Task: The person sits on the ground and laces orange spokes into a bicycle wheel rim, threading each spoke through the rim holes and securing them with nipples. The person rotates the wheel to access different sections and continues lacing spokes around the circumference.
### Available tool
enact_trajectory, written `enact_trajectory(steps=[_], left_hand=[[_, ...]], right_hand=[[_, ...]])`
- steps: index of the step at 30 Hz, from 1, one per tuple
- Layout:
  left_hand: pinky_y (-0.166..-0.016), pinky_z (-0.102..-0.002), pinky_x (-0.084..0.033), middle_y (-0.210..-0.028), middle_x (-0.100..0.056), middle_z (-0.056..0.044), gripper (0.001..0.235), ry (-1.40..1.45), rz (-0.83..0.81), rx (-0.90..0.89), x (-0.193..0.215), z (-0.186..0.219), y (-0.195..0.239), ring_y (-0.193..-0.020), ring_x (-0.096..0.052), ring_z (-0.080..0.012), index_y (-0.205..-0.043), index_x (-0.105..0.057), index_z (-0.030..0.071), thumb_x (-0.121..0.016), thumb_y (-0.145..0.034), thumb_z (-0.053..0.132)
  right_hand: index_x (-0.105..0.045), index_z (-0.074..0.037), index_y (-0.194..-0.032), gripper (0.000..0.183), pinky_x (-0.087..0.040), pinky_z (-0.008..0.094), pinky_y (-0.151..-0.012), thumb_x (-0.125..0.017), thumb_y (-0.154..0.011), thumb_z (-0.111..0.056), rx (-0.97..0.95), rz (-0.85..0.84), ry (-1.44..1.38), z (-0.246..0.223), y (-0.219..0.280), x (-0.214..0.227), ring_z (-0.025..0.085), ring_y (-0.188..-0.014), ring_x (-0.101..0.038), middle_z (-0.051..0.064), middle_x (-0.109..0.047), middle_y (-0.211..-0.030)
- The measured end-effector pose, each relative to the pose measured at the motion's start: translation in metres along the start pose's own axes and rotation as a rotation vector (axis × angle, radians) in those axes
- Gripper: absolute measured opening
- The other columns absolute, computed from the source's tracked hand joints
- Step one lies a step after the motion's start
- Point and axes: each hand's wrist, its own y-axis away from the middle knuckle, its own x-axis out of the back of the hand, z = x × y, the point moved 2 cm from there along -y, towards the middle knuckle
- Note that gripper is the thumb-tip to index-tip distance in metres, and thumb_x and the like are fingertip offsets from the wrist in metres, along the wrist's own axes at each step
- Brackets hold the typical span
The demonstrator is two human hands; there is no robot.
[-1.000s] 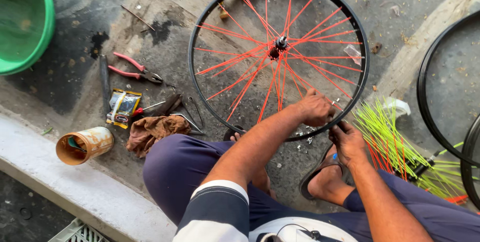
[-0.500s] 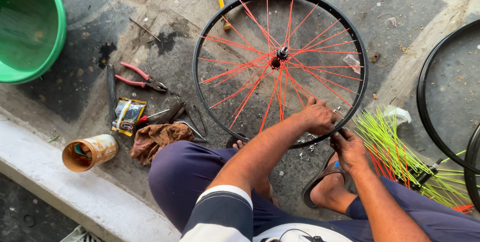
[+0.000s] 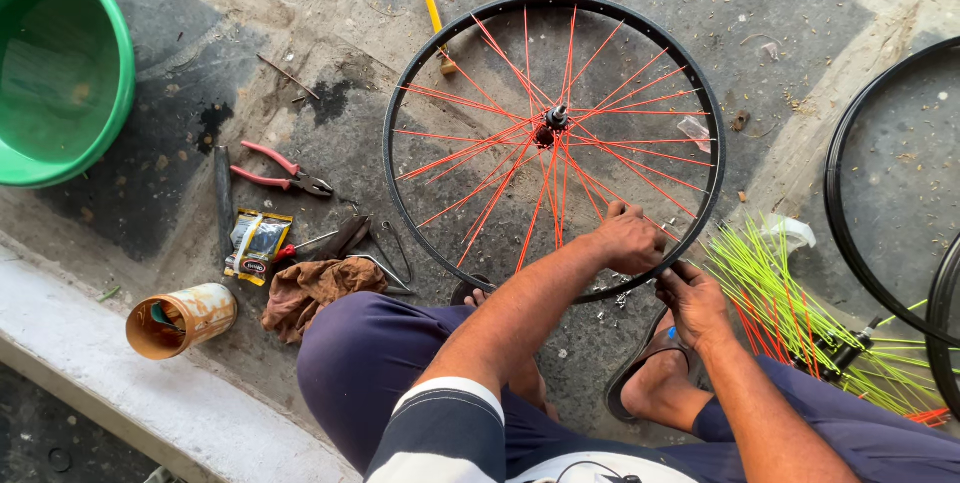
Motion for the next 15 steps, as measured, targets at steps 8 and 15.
enact_trajectory(steps=[8, 15], left_hand=[[-0.097, -0.051, -0.029, -0.101, -0.077, 0.001, 0.031, -0.042, 0.059, -0.019, -0.012, -0.010, -0.010, -0.113, -0.056, -0.0251, -0.098, -0.077, 0.029, -0.053, -0.087, 0.044], [-0.096, -0.051, -0.029, -0.102, -0.075, 0.000, 0.029, 0.029, 0.129, -0.055, -0.004, -0.008, -0.004, -0.109, -0.057, -0.0236, -0.092, -0.079, 0.027, -0.058, -0.079, 0.043]], right_hand=[[-0.068, 0.000, -0.114, 0.026, -0.052, 0.027, -0.071, -0.068, -0.088, 0.003, 0.019, -0.037, 0.028, -0.001, -0.004, 0.000, 0.011, -0.077, -0.062, 0.002, -0.069, -0.093], [-0.068, -0.002, -0.115, 0.033, -0.052, 0.026, -0.070, -0.065, -0.083, 0.008, -0.010, -0.030, -0.030, -0.007, 0.000, -0.005, 0.011, -0.076, -0.063, 0.002, -0.070, -0.093]])
